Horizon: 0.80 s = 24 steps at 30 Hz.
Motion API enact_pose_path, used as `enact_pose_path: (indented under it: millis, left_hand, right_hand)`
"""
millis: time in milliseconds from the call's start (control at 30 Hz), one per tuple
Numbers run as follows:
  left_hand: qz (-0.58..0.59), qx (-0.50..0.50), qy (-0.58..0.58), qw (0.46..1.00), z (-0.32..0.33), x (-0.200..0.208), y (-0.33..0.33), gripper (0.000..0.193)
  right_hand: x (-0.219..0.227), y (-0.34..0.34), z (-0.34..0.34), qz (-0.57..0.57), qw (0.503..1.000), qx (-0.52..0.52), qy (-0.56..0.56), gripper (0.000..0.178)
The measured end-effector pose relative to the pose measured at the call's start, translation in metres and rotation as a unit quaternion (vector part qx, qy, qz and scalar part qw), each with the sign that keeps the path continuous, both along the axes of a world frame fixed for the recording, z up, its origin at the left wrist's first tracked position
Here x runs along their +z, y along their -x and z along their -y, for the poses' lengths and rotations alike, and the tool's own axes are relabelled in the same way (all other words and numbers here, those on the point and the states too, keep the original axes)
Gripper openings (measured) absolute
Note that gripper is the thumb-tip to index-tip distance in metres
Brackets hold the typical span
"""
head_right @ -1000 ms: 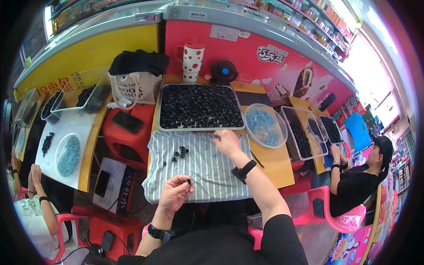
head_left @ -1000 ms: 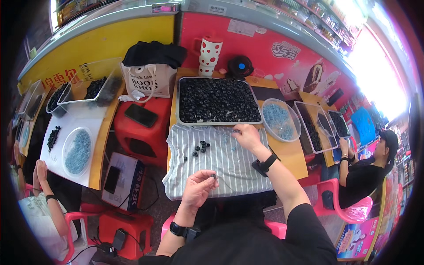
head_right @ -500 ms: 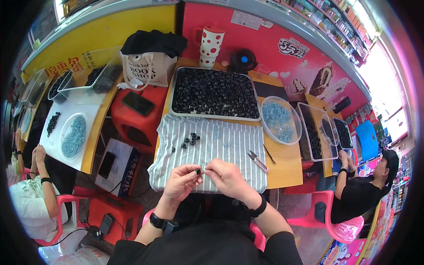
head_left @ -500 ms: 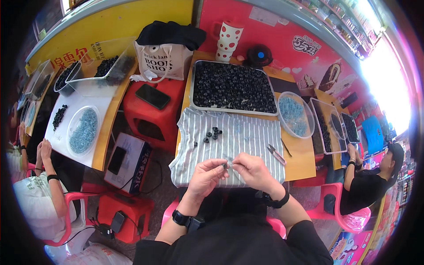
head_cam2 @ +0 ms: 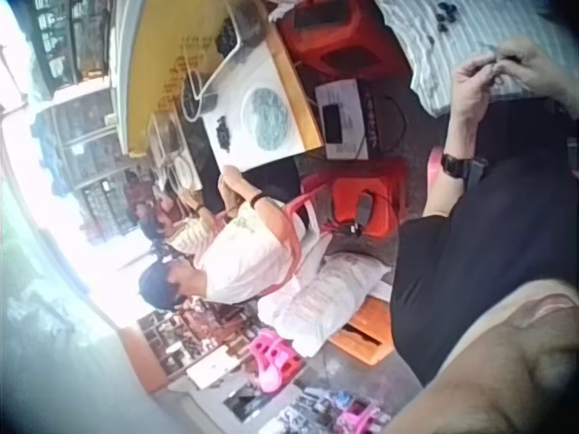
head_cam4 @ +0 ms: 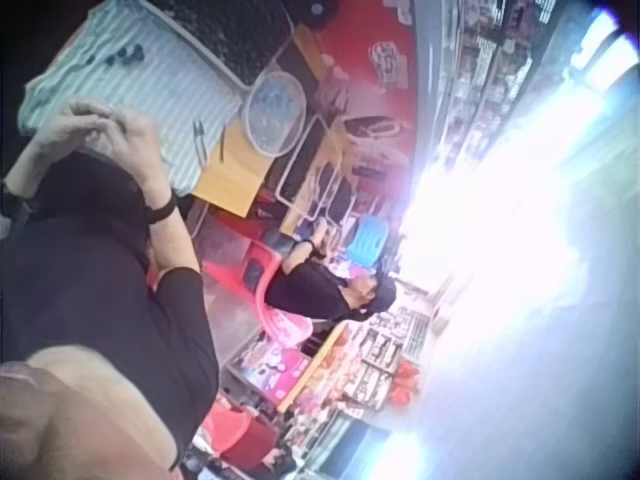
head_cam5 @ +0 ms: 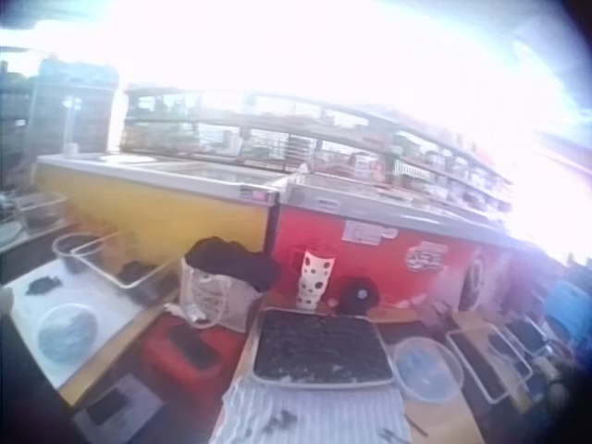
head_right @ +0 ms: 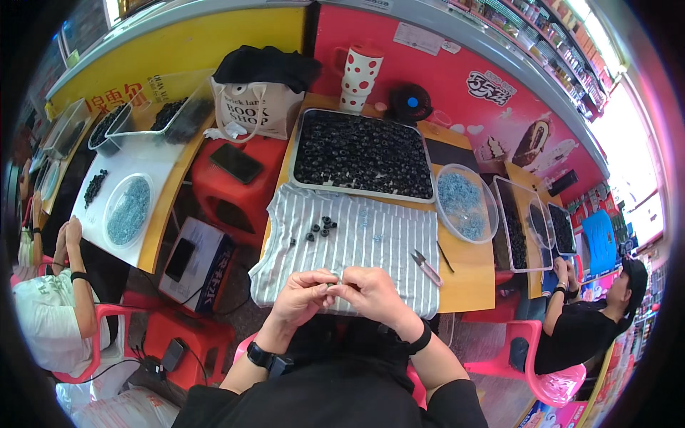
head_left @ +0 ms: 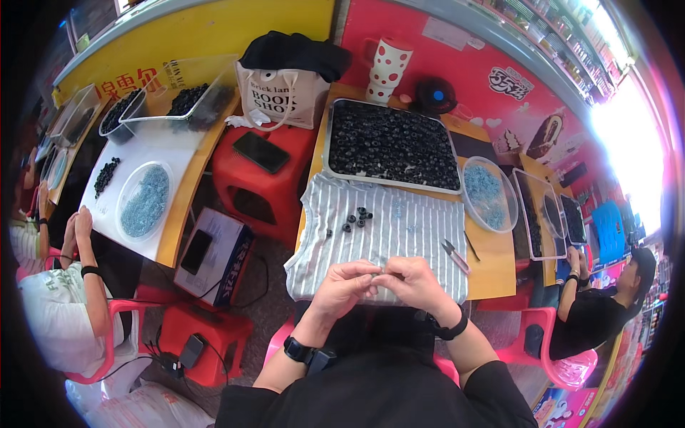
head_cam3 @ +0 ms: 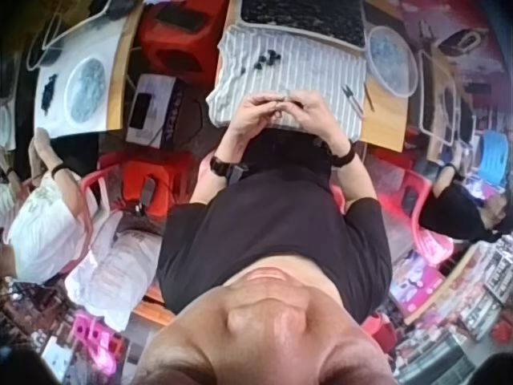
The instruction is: Manually assembling small black plastic components at a workshop table.
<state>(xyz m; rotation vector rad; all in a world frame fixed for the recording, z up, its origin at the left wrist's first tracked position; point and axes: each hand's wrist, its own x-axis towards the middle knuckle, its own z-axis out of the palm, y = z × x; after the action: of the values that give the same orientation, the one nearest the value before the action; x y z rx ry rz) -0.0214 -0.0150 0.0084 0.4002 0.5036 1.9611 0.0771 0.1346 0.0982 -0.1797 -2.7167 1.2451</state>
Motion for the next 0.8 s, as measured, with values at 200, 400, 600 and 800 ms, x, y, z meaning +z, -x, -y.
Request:
enact_pose_path:
  millis: [200, 400, 600, 800]
  left_hand:
    - [-0.005, -0.078, -0.012, 0.997, 0.003, 0.008, -0.002, 0.019]
    - [-0.031, -0.142, -0.050, 0.988, 0.005, 0.011, 0.001, 0.017]
    - [-0.012, -0.137, -0.049, 0.989, 0.003, 0.010, -0.001, 0.017]
    - [0.085, -0.058, -0.041, 0.994, 0.007, 0.005, 0.004, 0.022]
  right_hand:
    - [0.005, 0.046, -0.017, -0.037, 0.993, -0.048, 0.100, 0.007]
    - [-0.014, 0.117, -0.007, -0.065, 0.988, 0.113, -0.081, 0.017]
    - [-0.031, 0.133, 0.001, -0.060, 0.931, 0.190, -0.307, 0.014]
    - [0.011, 0.095, -0.007, -0.096, 0.994, 0.051, 0.024, 0.006]
